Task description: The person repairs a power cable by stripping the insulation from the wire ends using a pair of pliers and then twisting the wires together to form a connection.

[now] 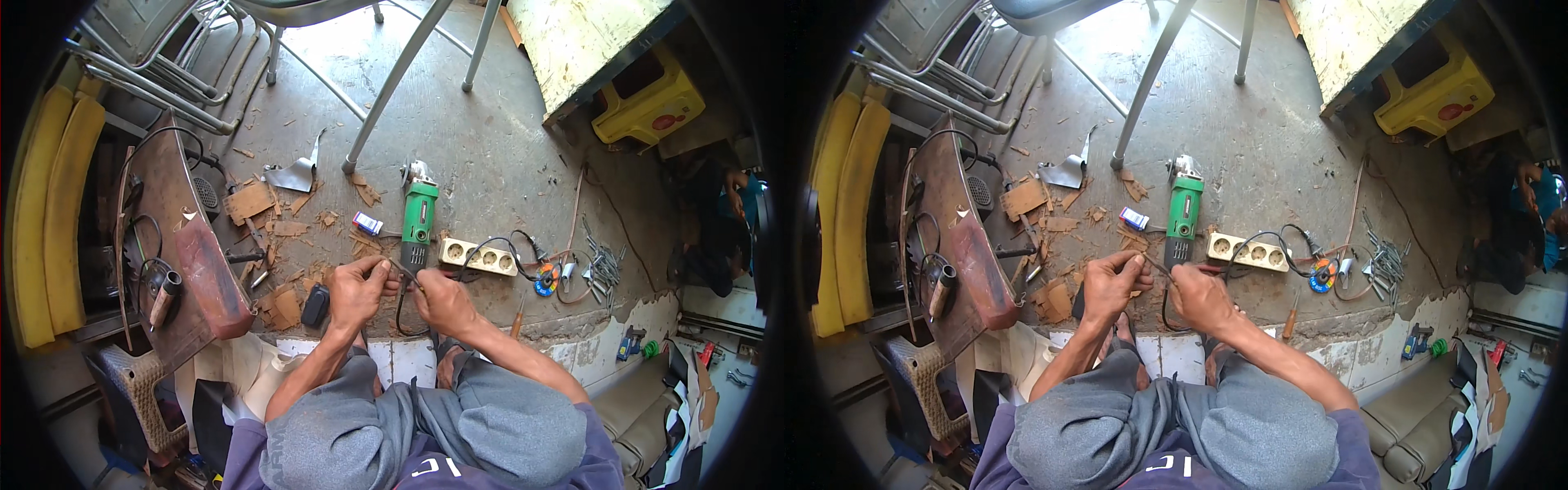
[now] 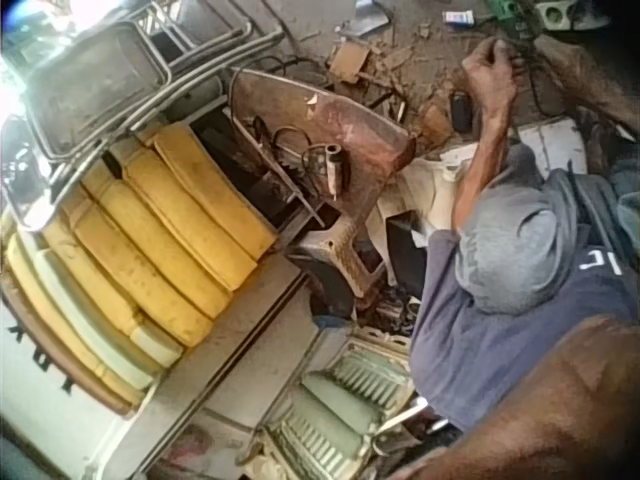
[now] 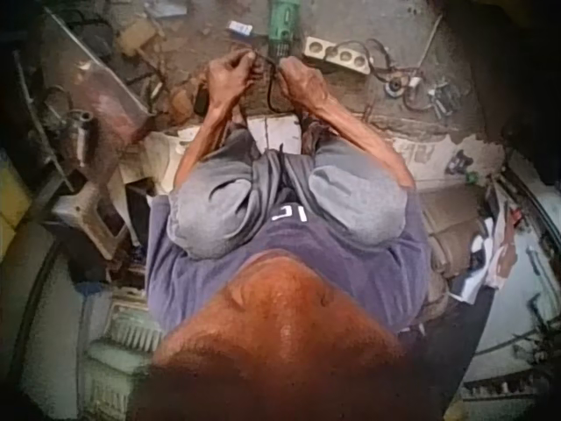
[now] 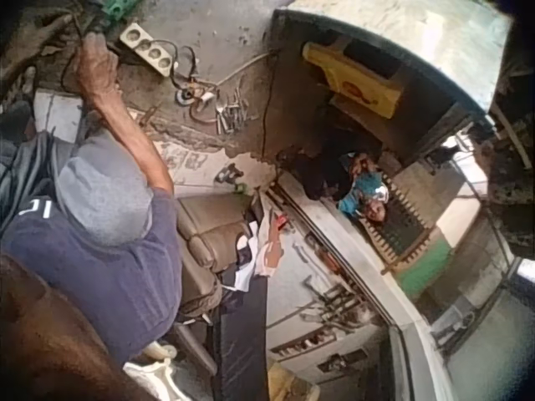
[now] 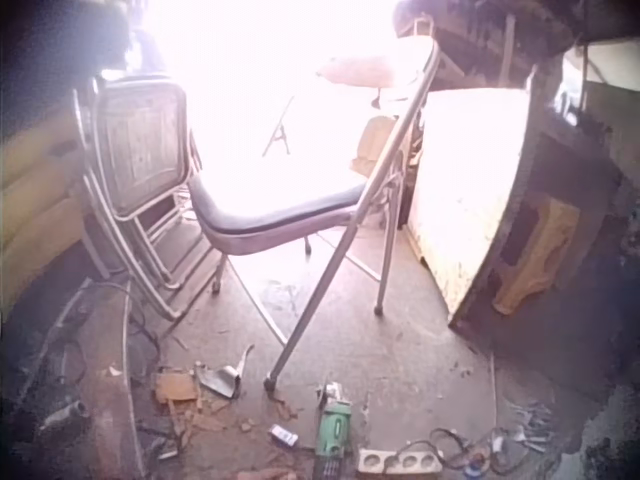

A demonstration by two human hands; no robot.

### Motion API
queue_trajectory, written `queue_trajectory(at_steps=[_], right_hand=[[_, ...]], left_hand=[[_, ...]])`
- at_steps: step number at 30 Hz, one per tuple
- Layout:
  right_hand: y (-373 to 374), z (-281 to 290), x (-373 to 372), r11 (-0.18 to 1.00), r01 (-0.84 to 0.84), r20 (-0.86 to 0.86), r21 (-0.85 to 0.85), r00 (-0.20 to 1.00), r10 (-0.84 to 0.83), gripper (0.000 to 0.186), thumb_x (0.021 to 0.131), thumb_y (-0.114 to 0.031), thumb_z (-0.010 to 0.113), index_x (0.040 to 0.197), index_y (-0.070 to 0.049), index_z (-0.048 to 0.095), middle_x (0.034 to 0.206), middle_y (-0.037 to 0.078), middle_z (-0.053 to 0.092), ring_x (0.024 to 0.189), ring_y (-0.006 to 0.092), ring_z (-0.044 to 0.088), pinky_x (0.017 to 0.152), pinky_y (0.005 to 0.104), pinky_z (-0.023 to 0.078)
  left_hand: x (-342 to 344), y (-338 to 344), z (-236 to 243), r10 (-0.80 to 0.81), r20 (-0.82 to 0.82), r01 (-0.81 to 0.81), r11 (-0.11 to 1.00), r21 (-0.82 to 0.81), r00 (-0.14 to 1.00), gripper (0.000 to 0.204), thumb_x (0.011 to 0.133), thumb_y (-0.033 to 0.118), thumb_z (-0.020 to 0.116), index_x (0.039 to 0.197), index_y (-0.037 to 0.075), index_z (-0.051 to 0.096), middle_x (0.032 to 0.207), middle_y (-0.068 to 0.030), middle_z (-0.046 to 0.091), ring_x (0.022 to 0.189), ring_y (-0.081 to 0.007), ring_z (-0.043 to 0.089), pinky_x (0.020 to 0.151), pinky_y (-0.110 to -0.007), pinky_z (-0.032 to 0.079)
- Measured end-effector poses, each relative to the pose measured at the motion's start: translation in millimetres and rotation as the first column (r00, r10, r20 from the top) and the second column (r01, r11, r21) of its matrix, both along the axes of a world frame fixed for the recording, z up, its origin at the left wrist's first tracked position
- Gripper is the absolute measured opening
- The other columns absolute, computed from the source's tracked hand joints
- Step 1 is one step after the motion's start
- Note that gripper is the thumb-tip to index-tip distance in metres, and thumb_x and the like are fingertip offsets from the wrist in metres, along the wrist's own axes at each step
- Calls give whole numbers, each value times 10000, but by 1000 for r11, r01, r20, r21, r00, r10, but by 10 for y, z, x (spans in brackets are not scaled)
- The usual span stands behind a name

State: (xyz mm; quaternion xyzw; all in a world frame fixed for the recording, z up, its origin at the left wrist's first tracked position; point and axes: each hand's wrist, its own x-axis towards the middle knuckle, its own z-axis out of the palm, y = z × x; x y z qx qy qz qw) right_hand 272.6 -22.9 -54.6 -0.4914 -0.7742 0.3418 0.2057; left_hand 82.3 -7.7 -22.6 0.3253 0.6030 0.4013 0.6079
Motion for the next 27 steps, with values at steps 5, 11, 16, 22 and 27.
queue_trajectory(at_steps=[5,11,16,22,27], right_hand=[[51,245,-56,916,-135,454,378,889,-56,142,872,-115,637,835,-77,505,794,78,519,618,201,596,448,317,492],[122,314,-25,400,-161,-347,-902,820,-454,220,1004,-199,588,846,-84,487,727,0,474,526,131,482,411,264,388],[89,213,10,909,-71,344,411,935,-83,181,952,-161,630,841,-79,513,748,77,538,494,205,508,442,332,450],[198,337,-15,631,-66,-371,-773,853,-366,225,984,-200,625,837,-79,506,768,71,547,539,178,558,427,300,429],[130,274,88,359,-340,-494,-869,552,-672,316,1045,-333,566,920,-44,589,798,55,599,658,131,612,486,270,463]], left_hand=[[-7,28,120,-23,-156,29,999,32,988,225,1005,108,612,1050,-86,718,827,-117,732,713,-170,727,622,-291,622],[-95,66,26,-69,150,67,998,17,986,236,1010,105,606,1089,-100,692,874,-128,721,750,-184,729,660,-300,631],[-60,44,28,-61,26,61,998,-12,998,236,1008,109,614,1076,-103,692,881,-133,724,763,-188,734,663,-299,632],[-75,38,3,-12,32,11,999,46,999,240,1002,123,638,1104,-88,689,904,-137,728,779,-199,740,670,-305,632],[-91,34,21,29,260,-39,999,33,965,271,1002,151,656,1172,-58,679,977,-139,718,840,-190,725,764,-327,632]])
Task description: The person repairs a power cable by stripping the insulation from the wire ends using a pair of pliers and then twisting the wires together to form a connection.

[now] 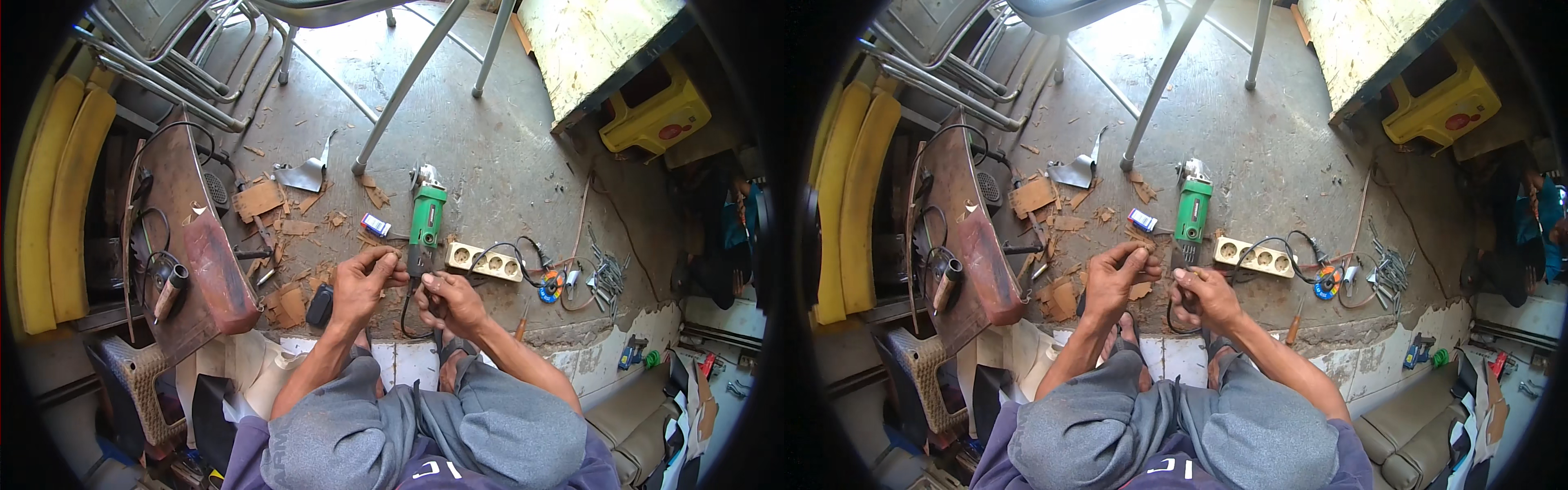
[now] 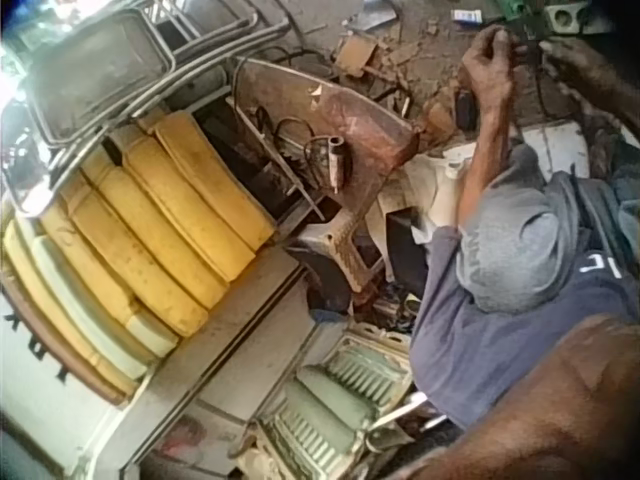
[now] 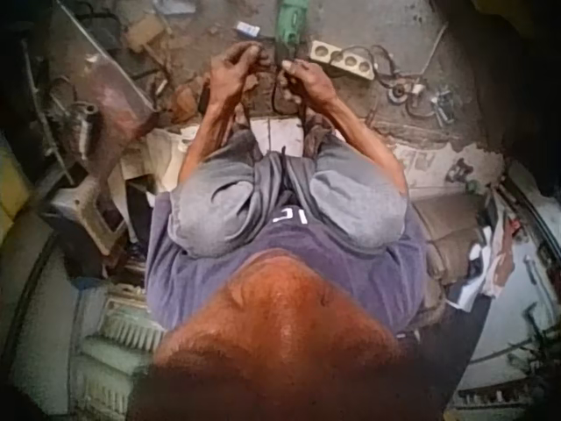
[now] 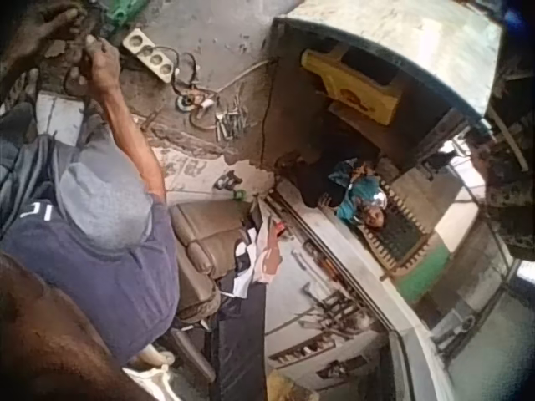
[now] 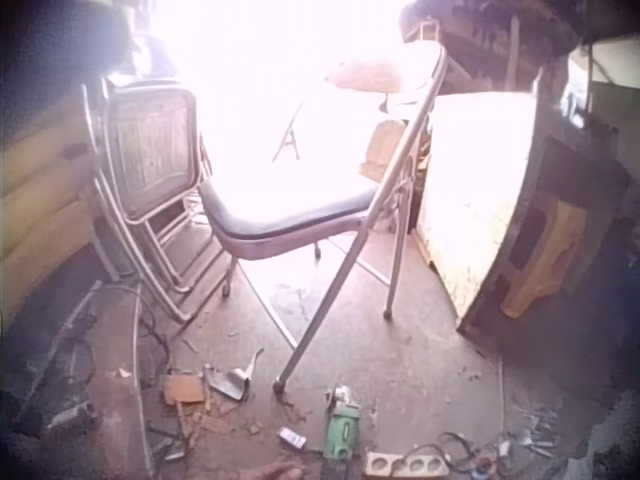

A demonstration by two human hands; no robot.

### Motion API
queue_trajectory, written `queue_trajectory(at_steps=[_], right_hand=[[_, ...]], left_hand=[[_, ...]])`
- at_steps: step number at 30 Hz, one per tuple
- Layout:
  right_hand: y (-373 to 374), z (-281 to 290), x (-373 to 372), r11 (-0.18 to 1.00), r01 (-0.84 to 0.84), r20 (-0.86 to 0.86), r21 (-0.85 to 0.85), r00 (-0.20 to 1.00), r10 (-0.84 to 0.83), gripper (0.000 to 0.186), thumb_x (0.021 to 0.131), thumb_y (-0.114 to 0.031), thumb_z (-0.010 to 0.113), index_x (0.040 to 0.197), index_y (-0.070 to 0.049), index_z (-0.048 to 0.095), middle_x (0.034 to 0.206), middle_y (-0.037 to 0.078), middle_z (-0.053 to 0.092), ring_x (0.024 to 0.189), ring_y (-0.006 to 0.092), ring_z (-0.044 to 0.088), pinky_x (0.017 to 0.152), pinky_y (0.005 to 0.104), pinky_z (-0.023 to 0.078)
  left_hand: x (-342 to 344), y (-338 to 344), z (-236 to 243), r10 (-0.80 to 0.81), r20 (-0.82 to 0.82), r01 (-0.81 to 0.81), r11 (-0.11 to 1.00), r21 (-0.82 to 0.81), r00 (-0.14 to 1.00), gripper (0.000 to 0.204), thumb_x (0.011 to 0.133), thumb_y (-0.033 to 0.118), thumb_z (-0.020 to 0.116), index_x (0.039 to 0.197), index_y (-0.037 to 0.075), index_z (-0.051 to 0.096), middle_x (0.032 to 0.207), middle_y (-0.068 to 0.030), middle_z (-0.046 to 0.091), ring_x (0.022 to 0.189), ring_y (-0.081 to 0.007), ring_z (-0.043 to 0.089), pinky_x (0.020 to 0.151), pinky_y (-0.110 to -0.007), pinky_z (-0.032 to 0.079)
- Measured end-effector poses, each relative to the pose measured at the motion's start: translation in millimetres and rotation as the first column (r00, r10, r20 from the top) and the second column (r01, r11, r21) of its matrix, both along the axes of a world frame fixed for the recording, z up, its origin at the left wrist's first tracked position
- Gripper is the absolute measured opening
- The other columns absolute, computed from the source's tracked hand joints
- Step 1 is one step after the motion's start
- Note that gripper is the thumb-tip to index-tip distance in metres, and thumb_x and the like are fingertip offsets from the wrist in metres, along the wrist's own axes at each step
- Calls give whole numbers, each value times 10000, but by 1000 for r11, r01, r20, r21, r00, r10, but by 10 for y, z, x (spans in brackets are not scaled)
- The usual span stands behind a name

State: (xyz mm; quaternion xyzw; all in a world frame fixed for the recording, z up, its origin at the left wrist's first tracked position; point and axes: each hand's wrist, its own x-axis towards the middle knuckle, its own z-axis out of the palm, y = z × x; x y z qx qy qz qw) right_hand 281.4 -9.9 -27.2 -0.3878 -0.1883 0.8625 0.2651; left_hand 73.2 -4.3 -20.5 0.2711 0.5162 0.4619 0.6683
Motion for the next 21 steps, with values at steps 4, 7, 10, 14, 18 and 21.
queue_trajectory(at_steps=[4,7,10,14,18,21], right_hand=[[121,185,-17,914,-326,477,241,860,181,457,1056,-410,531,1081,14,702,940,92,715,862,150,669,769,302,554],[79,146,10,779,-455,590,432,796,137,418,1053,-386,543,1027,2,696,897,52,707,835,142,670,707,307,568],[100,318,-18,850,-426,542,310,814,210,439,1049,-405,546,1017,7,696,881,58,699,818,149,672,684,303,571],[124,378,-31,888,-394,388,239,877,284,482,1037,-426,564,994,39,686,860,84,691,775,167,686,642,292,569],[107,315,-23,933,-323,214,159,934,287,468,1033,-407,578,966,47,667,882,124,693,754,196,705,599,302,569],[84,287,-37,960,-258,133,106,961,244,433,1037,-392,577,924,21,638,919,146,694,755,211,710,565,318,567]], left_hand=[[-30,-6,-75,13,133,-19,999,43,991,297,997,158,668,1211,-47,672,1000,-120,706,897,-176,699,795,-328,623],[-20,-14,-80,8,180,-18,998,54,984,320,991,160,675,1243,-38,653,988,-106,700,891,-169,689,787,-322,619],[-2,-8,-58,27,180,-38,998,59,983,303,986,154,681,1224,-28,628,961,-96,691,868,-165,686,781,-321,615],[-42,-11,-107,56,241,-72,996,54,969,247,979,143,687,1163,3,599,958,-86,682,875,-166,687,774,-319,612],[-53,-1,-132,82,490,-82,996,-23,868,228,980,145,682,1166,35,610,997,-63,687,911,-165,684,786,-328,600],[-5,-21,-155,114,598,-59,992,-110,793,228,983,156,677,1188,72,622,1023,-35,694,936,-158,679,811,-340,578]])
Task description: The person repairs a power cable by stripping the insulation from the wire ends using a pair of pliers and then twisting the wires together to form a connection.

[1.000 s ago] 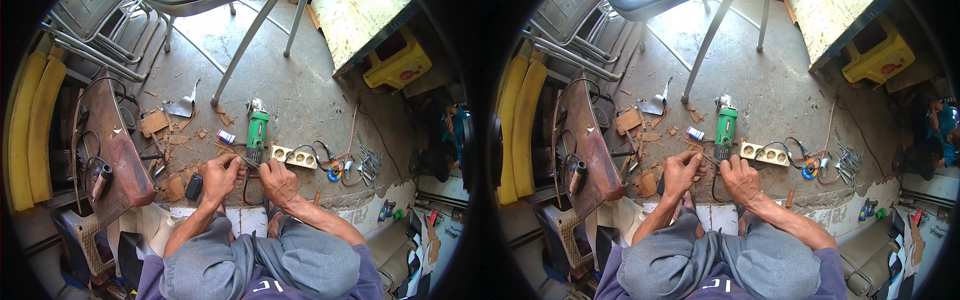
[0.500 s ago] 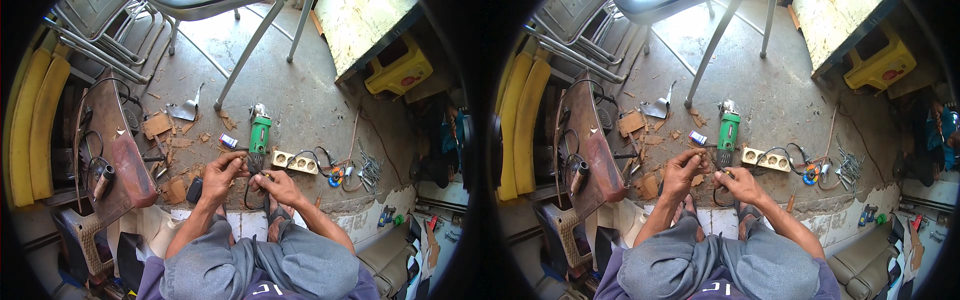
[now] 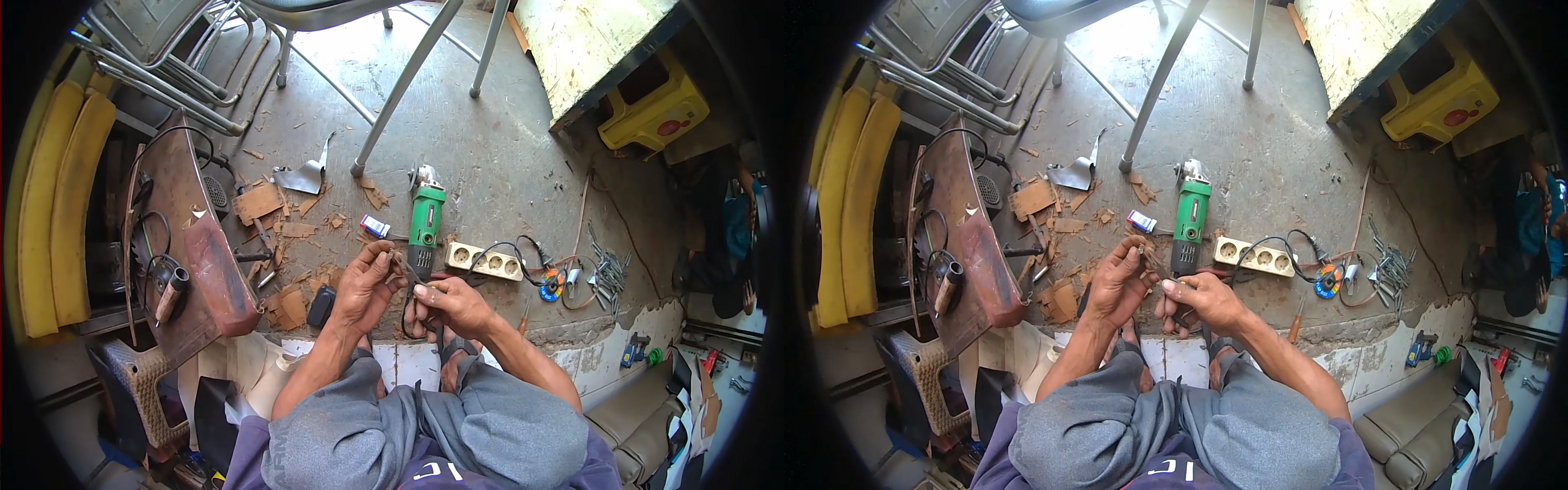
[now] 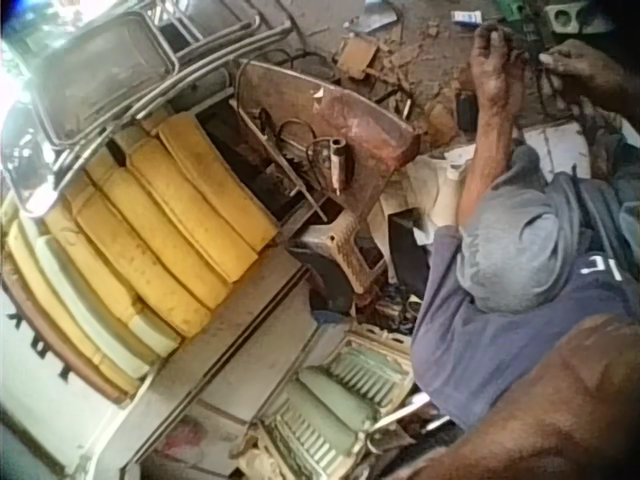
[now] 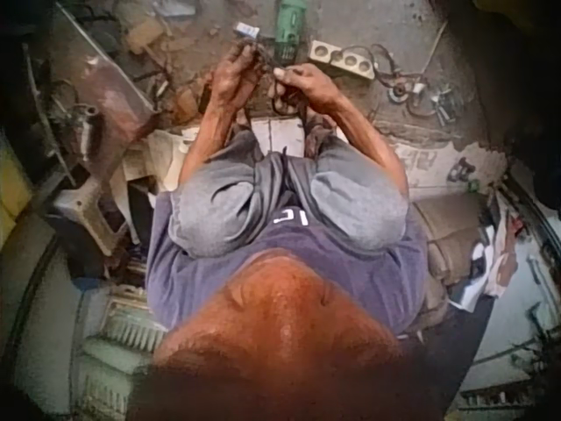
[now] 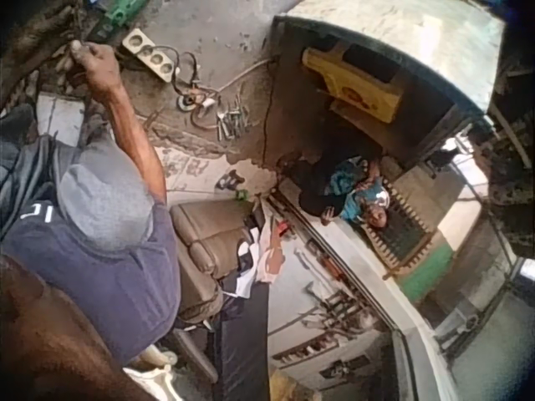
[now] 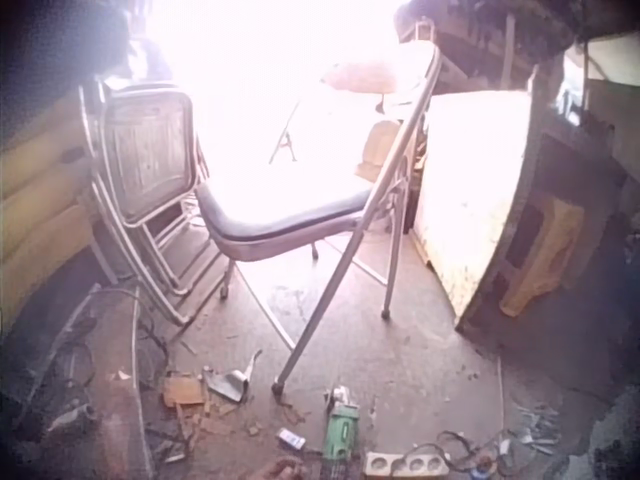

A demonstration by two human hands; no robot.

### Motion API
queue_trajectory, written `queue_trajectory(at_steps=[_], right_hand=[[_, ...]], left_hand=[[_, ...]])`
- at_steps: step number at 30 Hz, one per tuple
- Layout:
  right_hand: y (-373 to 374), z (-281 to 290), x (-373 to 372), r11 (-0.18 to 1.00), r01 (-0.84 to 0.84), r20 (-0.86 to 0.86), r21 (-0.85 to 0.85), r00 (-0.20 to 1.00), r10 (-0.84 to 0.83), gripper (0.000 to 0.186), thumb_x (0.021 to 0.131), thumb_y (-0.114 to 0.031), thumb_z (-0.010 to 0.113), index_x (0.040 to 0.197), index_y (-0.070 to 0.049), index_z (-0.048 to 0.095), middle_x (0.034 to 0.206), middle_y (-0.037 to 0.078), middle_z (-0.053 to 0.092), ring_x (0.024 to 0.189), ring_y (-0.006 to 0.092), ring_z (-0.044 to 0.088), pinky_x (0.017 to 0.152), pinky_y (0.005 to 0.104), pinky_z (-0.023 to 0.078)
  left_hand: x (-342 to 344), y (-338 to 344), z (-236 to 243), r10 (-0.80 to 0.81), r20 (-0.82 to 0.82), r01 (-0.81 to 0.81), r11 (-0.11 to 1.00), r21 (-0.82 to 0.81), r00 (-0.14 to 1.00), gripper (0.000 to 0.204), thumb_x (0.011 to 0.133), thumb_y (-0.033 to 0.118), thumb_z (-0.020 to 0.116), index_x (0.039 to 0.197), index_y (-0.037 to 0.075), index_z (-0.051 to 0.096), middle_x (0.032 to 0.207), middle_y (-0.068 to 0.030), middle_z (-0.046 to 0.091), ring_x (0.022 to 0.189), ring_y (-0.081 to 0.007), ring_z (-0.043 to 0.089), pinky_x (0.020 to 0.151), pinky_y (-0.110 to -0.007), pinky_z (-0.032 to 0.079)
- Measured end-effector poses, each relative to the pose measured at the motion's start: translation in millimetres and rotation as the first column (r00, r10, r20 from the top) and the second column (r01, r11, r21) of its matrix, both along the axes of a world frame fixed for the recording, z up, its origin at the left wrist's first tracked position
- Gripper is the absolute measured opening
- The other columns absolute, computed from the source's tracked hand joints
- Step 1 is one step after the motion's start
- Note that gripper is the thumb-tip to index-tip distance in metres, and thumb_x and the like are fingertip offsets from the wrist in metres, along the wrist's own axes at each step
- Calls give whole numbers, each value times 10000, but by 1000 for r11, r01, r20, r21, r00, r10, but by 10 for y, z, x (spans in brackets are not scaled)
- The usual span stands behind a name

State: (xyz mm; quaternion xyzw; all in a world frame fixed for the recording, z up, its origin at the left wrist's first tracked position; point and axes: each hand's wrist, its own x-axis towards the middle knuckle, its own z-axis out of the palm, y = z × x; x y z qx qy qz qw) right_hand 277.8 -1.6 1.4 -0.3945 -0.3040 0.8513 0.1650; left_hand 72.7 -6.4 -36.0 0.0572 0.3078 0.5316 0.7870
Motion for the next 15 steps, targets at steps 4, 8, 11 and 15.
queue_trajectory(at_steps=[4,8,11,15], right_hand=[[6,-28,-21,992,48,-93,-113,994,-59,418,1042,-393,568,867,-15,592,946,156,688,751,221,709,524,328,553],[-7,2,-62,983,95,-99,-159,989,-112,396,1042,-354,567,837,-16,602,905,183,701,717,261,703,487,330,546],[-9,10,-74,974,108,-132,-197,982,-135,396,1047,-353,559,817,-32,581,875,177,697,703,261,700,466,322,532],[-25,1,-91,971,133,-94,-199,984,-154,415,1044,-364,564,770,-53,536,821,151,678,633,233,657,407,300,465]], left_hand=[[39,-35,-85,-5,92,7,1000,-21,996,226,990,165,665,1205,103,632,1056,-23,704,965,-160,672,844,-353,554],[45,-32,-117,-12,214,14,1000,-12,977,209,998,158,648,1201,112,636,1072,-24,708,975,-165,671,865,-367,546],[69,-34,-94,-10,204,12,1000,-9,979,206,995,156,652,1197,116,637,1063,-19,708,976,-159,667,878,-376,540],[58,-60,-201,24,37,-24,1000,12,999,224,981,163,678,1192,101,634,1021,-23,704,928,-147,670,856,-360,548]])
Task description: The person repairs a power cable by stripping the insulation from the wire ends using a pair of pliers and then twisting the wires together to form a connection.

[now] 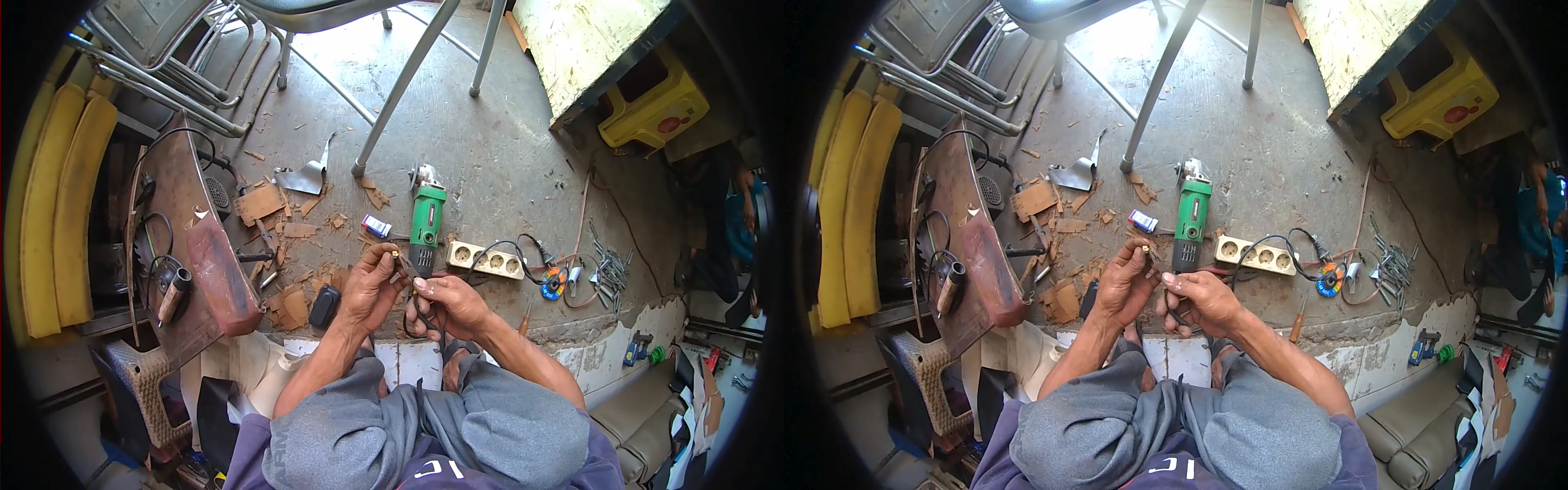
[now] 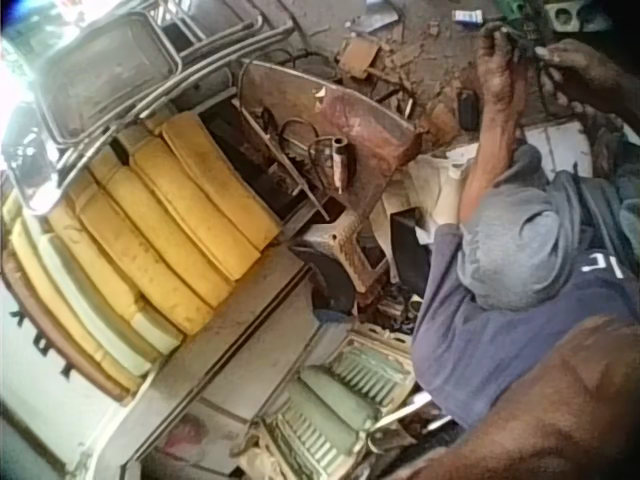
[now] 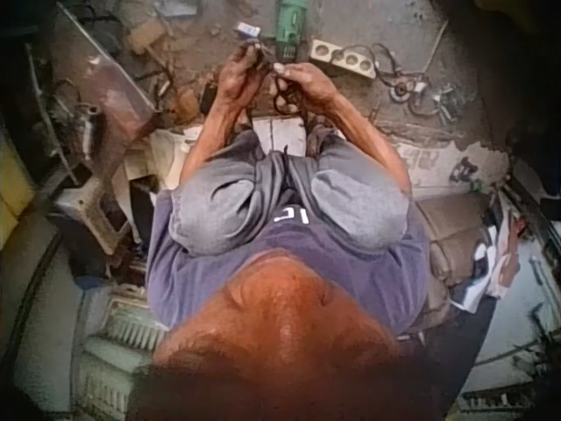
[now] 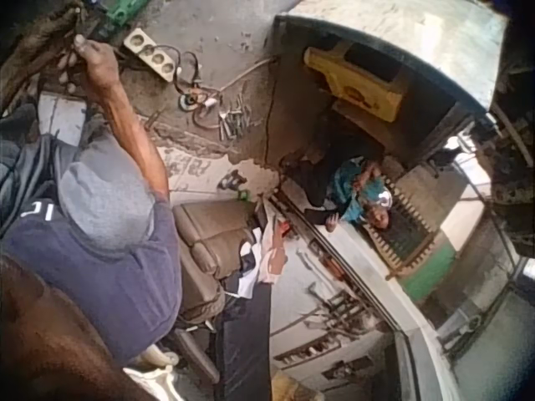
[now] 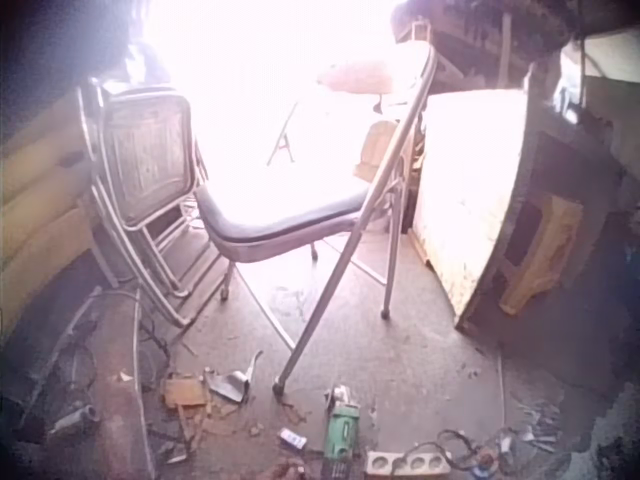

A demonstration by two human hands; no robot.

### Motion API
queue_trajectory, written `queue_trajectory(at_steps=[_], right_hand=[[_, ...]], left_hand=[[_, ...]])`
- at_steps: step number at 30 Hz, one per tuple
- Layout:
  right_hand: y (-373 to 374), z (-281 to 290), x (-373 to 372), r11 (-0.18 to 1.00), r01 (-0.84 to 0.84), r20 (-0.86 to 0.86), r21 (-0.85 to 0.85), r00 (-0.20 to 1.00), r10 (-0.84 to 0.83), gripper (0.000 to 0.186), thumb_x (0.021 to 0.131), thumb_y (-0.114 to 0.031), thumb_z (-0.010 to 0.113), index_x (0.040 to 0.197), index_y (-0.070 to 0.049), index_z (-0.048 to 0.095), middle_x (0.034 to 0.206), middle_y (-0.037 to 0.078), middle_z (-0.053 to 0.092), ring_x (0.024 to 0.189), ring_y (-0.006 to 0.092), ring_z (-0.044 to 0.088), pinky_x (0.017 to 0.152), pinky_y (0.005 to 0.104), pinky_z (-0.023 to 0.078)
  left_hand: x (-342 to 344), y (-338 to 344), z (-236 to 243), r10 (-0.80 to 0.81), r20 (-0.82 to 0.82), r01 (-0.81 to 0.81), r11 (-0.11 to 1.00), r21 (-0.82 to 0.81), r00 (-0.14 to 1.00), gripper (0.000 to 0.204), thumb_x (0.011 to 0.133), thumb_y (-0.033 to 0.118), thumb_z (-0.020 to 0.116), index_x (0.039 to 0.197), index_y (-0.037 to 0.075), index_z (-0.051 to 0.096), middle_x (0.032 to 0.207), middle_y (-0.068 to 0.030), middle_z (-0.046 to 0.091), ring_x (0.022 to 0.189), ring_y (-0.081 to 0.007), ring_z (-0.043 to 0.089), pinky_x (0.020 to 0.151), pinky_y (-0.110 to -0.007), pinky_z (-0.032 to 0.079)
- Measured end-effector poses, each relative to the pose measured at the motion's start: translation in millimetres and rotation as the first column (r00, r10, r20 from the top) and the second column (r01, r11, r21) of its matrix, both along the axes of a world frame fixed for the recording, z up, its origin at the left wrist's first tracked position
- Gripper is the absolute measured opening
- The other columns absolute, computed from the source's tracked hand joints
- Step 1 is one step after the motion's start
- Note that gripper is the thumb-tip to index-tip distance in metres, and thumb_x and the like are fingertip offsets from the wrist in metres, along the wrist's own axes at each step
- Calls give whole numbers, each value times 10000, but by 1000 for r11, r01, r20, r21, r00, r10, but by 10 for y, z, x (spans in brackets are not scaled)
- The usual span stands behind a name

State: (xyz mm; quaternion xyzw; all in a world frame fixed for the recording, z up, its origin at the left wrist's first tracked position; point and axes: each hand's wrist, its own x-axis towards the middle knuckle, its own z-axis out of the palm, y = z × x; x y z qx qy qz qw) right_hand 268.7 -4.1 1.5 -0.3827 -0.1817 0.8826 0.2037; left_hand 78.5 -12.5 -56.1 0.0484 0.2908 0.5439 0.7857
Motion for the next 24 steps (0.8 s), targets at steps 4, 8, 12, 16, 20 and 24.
queue_trajectory(at_steps=[4,8,12,16,20,24], right_hand=[[2,-52,-11,992,-45,170,119,985,25,457,1029,-404,590,729,-76,486,787,123,652,576,181,593,363,278,376],[-7,-2,-13,960,-139,322,242,945,56,466,1008,-435,613,754,-50,550,709,49,591,582,117,538,445,274,379],[-40,-9,-25,850,-280,561,446,828,-21,455,1000,-437,612,792,-32,616,659,-9,534,597,87,484,533,281,379],[-44,-59,-4,786,-382,639,486,769,-22,508,998,-504,580,803,-38,635,648,9,560,608,121,501,566,340,410],[-48,-70,-3,774,-398,627,493,779,1,519,1001,-503,576,802,-26,618,639,8,537,609,120,492,562,340,405],[-74,-129,0,808,-351,579,473,815,14,529,1007,-505,566,802,-19,604,635,7,513,614,121,488,570,343,412]], left_hand=[[18,13,72,6,-165,-3,1000,15,986,227,975,163,691,1181,87,634,988,-28,694,865,-146,668,821,-343,558],[-25,-2,37,3,-227,10,998,59,974,192,979,152,686,1156,97,637,994,-29,687,883,-163,664,836,-367,555],[-30,0,139,5,-182,6,998,60,983,155,991,124,655,1139,82,634,1001,-48,696,906,-181,675,849,-388,556],[-66,11,159,2,-174,9,998,63,985,133,993,112,633,1120,70,637,994,-57,696,919,-191,681,876,-409,559],[-76,8,138,6,-277,17,997,77,961,116,978,99,661,1084,53,647,996,-69,695,911,-195,693,871,-396,580],[-61,19,180,-3,-386,33,997,71,922,117,961,83,686,1062,33,652,1004,-72,695,884,-189,699,835,-372,601]])
